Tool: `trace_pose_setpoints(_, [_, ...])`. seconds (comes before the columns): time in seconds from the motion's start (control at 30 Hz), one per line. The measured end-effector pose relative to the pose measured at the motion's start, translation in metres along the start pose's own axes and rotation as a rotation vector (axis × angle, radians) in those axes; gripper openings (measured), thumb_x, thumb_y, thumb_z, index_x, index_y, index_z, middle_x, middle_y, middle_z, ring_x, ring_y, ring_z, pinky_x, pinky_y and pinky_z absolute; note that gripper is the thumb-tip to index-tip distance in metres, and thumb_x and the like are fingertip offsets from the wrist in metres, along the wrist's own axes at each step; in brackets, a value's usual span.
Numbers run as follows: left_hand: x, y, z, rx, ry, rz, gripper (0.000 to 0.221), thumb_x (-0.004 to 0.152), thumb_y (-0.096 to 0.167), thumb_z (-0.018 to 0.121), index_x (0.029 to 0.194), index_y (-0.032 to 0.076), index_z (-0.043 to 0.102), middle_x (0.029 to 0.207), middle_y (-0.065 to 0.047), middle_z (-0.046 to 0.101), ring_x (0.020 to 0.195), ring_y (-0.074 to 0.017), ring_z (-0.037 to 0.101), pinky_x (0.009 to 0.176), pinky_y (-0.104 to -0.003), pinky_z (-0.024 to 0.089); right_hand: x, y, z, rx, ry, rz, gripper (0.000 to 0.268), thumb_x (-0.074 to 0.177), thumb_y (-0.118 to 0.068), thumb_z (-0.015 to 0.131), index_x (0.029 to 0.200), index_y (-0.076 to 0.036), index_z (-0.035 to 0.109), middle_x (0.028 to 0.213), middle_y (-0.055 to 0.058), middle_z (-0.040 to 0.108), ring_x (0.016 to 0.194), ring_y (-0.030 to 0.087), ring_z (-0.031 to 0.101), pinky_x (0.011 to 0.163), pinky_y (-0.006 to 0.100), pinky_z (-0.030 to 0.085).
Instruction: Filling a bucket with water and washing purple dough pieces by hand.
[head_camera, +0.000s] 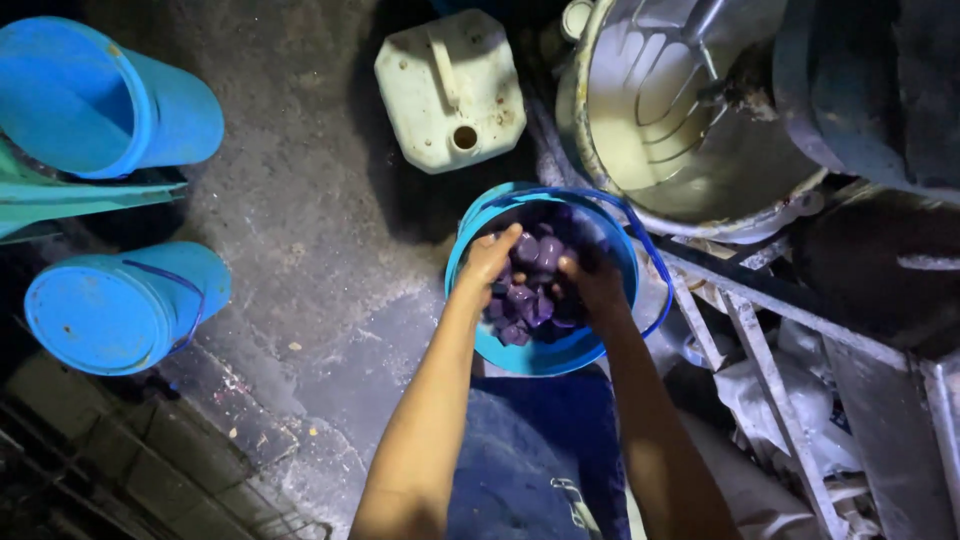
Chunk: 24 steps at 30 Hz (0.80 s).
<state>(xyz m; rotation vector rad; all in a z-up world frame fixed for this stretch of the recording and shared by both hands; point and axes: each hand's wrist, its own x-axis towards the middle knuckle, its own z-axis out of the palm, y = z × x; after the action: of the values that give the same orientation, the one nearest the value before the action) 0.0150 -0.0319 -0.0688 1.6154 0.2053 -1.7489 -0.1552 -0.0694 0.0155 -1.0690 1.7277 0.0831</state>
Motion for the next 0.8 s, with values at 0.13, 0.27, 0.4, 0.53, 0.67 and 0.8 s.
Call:
trace_pose_setpoints(0.13, [-0.046, 0.025, 0.008, 0.196, 0.054, 0.069, 0.046, 0.089, 0.032, 0.073, 0.12, -0.001, 0.063, 0.087, -0.02, 0.075, 0.062, -0.0257, 0.076, 0.045, -0.039, 0.062, 0.02, 0.031, -0.009, 0.112, 0.139, -0.052, 0.07, 0.079, -0.053, 0.083, 0.141, -0.026, 0.063, 0.129, 0.014, 0.07, 0.124, 0.038, 0.063, 0.105, 0.048, 0.051])
trace_pose_setpoints(0.27, [-0.086, 0.038, 0.011, 0.368, 0.115, 0.129, 0.043, 0.084, 0.009, 0.068, 0.126, 0.003, 0.061, 0.097, -0.022, 0.073, 0.061, -0.0293, 0.076, 0.041, -0.039, 0.065, 0.019, 0.055, -0.01, 0.082, 0.265, -0.309, 0.05, 0.084, -0.037, 0.084, 0.128, -0.018, 0.07, 0.117, 0.016, 0.074, 0.115, 0.04, 0.067, 0.1, 0.053, 0.052])
trace_pose_setpoints(0.4, [-0.084, 0.028, 0.004, 0.486, 0.175, 0.171, 0.05, 0.078, 0.016, 0.07, 0.127, 0.011, 0.063, 0.094, -0.013, 0.076, 0.063, -0.0206, 0.077, 0.057, -0.035, 0.066, 0.019, 0.059, 0.011, -0.522, 0.474, -0.631, 0.049, 0.09, -0.028, 0.07, 0.136, -0.015, 0.064, 0.129, 0.017, 0.067, 0.125, 0.035, 0.061, 0.108, 0.049, 0.051])
trace_pose_setpoints(0.53, [-0.087, 0.012, 0.005, 0.601, 0.26, 0.346, 0.054, 0.086, 0.015, 0.056, 0.139, 0.015, 0.058, 0.126, -0.025, 0.066, 0.127, -0.0419, 0.059, 0.112, -0.05, 0.045, 0.001, -0.01, 0.039, -0.036, 0.106, -0.505, 0.058, 0.083, -0.024, 0.081, 0.132, 0.0, 0.062, 0.122, 0.027, 0.068, 0.119, 0.042, 0.064, 0.102, 0.051, 0.053])
trace_pose_setpoints(0.67, [-0.079, 0.001, 0.002, 0.631, 0.286, 0.492, 0.059, 0.087, 0.006, 0.049, 0.145, -0.001, 0.05, 0.138, -0.039, 0.051, 0.137, -0.0524, 0.046, 0.121, -0.055, 0.033, 0.011, -0.033, 0.047, 0.058, -0.092, -0.282, 0.05, 0.086, -0.029, 0.076, 0.126, 0.0, 0.067, 0.126, 0.024, 0.067, 0.124, 0.04, 0.06, 0.109, 0.051, 0.047])
trace_pose_setpoints(0.8, [-0.044, 0.006, -0.001, 0.67, 0.269, 0.238, 0.058, 0.093, 0.042, 0.054, 0.139, 0.006, 0.058, 0.14, -0.027, 0.059, 0.137, -0.0382, 0.052, 0.12, -0.046, 0.037, -0.005, -0.061, 0.011, 0.138, -0.234, -0.261, 0.045, 0.093, -0.025, 0.07, 0.132, -0.004, 0.065, 0.137, 0.019, 0.062, 0.134, 0.035, 0.053, 0.118, 0.047, 0.038])
